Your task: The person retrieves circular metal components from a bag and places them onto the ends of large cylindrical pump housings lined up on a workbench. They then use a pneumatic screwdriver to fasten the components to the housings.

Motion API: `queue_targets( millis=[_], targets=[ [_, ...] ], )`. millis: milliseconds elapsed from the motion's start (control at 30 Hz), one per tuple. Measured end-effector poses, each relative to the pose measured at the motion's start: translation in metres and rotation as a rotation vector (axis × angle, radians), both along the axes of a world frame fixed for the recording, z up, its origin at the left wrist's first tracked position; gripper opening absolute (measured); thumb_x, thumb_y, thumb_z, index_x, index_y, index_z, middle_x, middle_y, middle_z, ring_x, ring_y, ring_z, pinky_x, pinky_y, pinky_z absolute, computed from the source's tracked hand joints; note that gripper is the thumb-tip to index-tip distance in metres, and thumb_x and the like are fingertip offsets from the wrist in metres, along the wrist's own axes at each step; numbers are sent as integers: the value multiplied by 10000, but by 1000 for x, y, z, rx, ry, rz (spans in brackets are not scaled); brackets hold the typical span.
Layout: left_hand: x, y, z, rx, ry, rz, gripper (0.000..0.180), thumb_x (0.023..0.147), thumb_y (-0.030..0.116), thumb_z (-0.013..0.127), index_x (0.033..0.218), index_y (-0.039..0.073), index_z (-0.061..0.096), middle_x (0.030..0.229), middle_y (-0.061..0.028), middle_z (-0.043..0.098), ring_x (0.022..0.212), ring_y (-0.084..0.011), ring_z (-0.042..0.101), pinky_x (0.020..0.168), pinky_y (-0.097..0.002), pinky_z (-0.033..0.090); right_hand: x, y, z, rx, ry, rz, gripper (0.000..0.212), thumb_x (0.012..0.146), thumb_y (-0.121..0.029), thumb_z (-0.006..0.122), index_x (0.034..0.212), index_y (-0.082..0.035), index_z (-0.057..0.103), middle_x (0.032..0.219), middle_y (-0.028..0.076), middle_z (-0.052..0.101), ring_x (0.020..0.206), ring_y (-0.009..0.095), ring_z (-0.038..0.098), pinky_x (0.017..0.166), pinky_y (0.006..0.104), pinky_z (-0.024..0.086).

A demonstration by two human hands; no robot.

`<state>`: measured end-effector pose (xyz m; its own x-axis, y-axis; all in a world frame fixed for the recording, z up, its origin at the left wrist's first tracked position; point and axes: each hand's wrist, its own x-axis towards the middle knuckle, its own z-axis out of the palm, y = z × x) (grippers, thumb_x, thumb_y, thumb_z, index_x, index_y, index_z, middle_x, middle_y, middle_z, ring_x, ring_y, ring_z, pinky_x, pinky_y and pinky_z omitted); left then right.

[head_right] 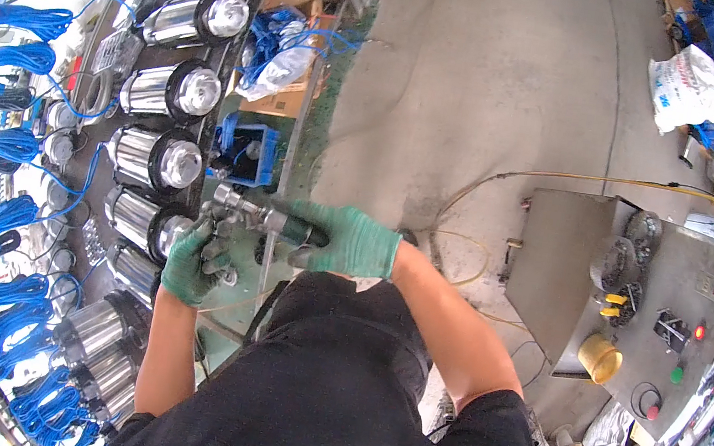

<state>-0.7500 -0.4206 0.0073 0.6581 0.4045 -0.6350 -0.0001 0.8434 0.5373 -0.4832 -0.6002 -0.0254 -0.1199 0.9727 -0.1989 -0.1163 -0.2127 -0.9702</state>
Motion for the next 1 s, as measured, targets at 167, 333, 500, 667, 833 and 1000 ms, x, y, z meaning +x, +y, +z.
queue_targets(
  millis=[167,333,500,667,833,1000],
  targets=[
    [22,-36,8,105,22,5,330,1059,234,577,1345,70,579,853,4,630,534,-75,455,440,-214,340,9,-41,19,4,41,-41,799,848,-177,798,1554,-85,436,1297,138,700,1139,125,626,1016,323,503],
    [50,-49,38,115,-36,24,415,1055,354,578,1351,65,572,759,-2,588,488,-89,425,431,-234,314,29,-59,39,132,-158,6,797,838,-177,807,1548,-95,454,1294,149,708,1120,152,654,1009,346,511],
    [51,-61,50,175,-180,-131,541,1056,381,563,1430,-6,511,628,-15,503,487,-108,408,451,-252,313,38,-62,44,147,-133,75,796,837,-186,814,1548,-122,462,1185,129,743,978,138,664,954,334,529],
    [50,-54,41,2,-243,-176,541,1072,365,534,1482,18,470,578,-14,438,485,-115,389,457,-248,313,51,-51,54,167,-271,135,776,844,-183,815,1538,-116,476,1162,100,756,942,119,666,917,326,543],
    [68,-40,38,-208,-401,-179,525,1067,371,535,1497,79,467,573,-23,423,482,-119,384,457,-239,312,56,-32,49,206,-196,74,764,843,-154,824,1528,-106,489,1165,76,765,933,99,676,895,315,555],
    [80,0,32,-208,-327,-187,505,1028,269,552,1493,88,476,584,-32,462,457,-121,370,437,-247,300,62,2,55,115,-183,83,782,836,-143,833,1534,-114,483,1192,71,762,963,95,681,901,312,557]
  ],
)
